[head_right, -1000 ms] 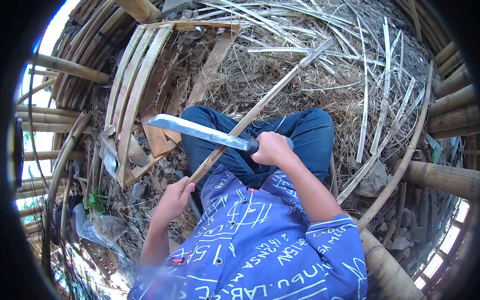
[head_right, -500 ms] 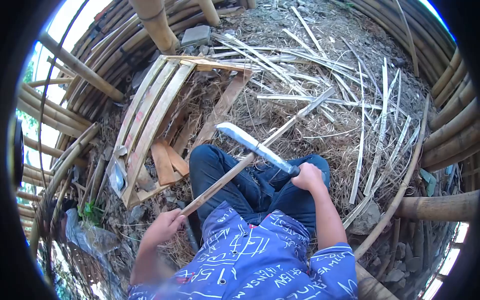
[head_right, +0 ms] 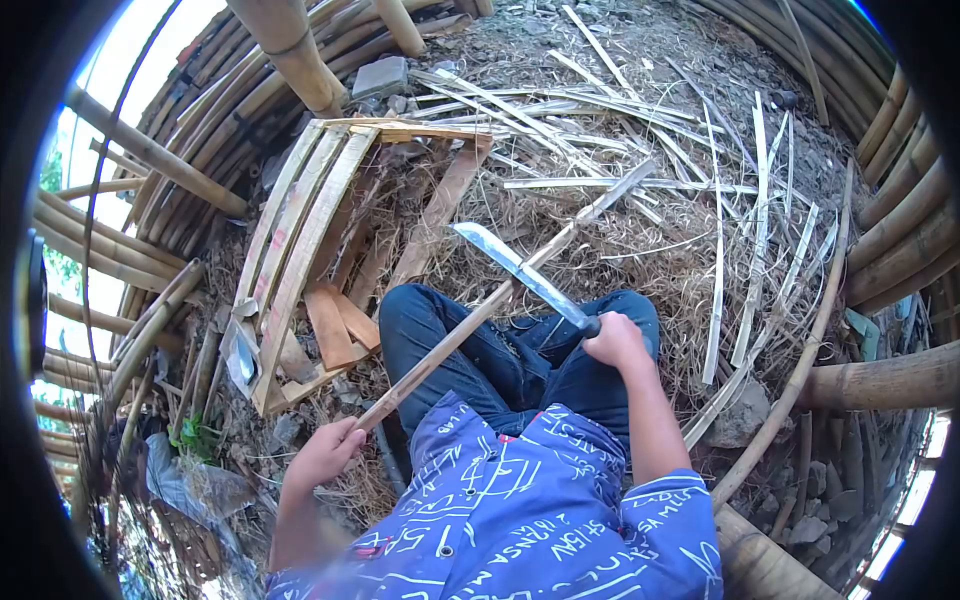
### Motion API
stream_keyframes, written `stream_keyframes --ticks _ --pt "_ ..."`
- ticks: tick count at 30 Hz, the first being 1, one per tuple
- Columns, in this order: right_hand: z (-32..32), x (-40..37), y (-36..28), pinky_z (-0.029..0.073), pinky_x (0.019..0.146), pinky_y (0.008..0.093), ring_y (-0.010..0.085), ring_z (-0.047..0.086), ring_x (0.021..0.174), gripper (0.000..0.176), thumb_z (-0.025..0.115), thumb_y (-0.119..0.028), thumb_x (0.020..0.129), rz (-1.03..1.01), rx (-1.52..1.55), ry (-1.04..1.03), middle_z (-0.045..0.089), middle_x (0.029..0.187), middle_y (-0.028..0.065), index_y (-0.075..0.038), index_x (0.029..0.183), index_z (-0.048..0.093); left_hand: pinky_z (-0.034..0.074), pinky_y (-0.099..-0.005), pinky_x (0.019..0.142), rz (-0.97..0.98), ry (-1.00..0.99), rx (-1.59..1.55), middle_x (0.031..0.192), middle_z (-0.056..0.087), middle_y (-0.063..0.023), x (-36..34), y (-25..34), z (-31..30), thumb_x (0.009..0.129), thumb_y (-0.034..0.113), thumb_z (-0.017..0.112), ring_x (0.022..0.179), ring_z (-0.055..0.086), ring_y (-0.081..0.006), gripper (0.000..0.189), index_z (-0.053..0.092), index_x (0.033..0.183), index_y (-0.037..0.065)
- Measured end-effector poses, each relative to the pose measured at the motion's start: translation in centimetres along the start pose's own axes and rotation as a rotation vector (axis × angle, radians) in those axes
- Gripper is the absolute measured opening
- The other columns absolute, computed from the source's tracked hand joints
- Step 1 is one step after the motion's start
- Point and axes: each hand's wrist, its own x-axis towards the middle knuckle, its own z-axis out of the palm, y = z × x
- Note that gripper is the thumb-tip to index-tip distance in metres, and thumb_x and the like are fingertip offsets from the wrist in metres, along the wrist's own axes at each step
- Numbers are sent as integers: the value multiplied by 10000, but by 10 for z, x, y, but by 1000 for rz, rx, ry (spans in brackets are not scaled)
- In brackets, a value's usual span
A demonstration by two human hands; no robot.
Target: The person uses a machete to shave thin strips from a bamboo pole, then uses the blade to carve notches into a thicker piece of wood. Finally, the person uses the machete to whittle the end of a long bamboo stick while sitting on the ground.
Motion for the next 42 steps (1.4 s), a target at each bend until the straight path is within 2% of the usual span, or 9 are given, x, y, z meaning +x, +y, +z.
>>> stream_keyframes --ticks 5,7,8,19,21,22,25,30,42 --pt "14 -28 -34 529 834 449 374 679 896 530 750 -484 634 -81 167 -71 701 887 231 -9 867 717 441 -381 618 69 67 140 673 538 -123 4 16 9 988 226 503 622 532 -229 266 506 870 -13" --pt "18 -33 -49 529 821 448 373 682 882 613 763 -579 609 -146 104 -138 702 872 225 -17 852 720 442 -458 645 84 92 147 737 570 -251 9 23 16 980 236 501 706 568 -436 262 517 918 -19" --pt "21 -36 -57 532 817 444 373 684 870 644 765 -615 596 -180 97 -138 702 859 222 -21 842 723 444 -473 658 54 99 179 748 580 -260 11 23 18 978 237 503 738 577 -452 264 525 926 -21" --pt "11 11 -53 540 851 444 372 677 936 365 689 -300 645 -166 -123 8 698 964 230 -17 872 727 456 -479 668 139 160 202 768 589 -259 6 13 20 970 240 515 764 584 -456 259 543 920 -12" --pt "1 48 -18 525 867 428 374 665 991 380 680 -285 658 99 65 -33 691 995 250 23 880 705 462 -467 668 -62 59 45 771 590 -255 -4 21 12 968 250 520 753 590 -445 272 548 907 -14" --pt "-15 46 -21 519 867 423 377 663 996 384 677 -280 670 96 46 -71 688 999 259 39 883 693 467 -447 664 109 125 153 757 599 -235 5 13 25 965 253 522 715 598 -409 283 556 898 -20" --pt "-24 43 -34 519 882 431 384 660 998 384 668 -255 689 95 -66 22 677 1020 273 49 924 693 466 -433 657 80 112 136 756 610 -217 17 8 23 963 252 517 692 595 -382 288 565 893 -22" --pt "-1 26 -37 523 855 457 423 654 945 337 675 -266 683 29 28 55 677 942 277 7 877 710 463 -346 582 27 36 1 663 555 -50 16 -7 5 967 235 553 620 566 -136 261 586 879 -9" --pt "36 8 -54 533 836 468 394 672 880 301 666 -264 672 -105 -4 -85 689 879 240 -32 854 726 331 -189 453 -260 -312 -570 651 440 68 43 -26 17 998 260 541 519 396 -26 212 560 902 73"
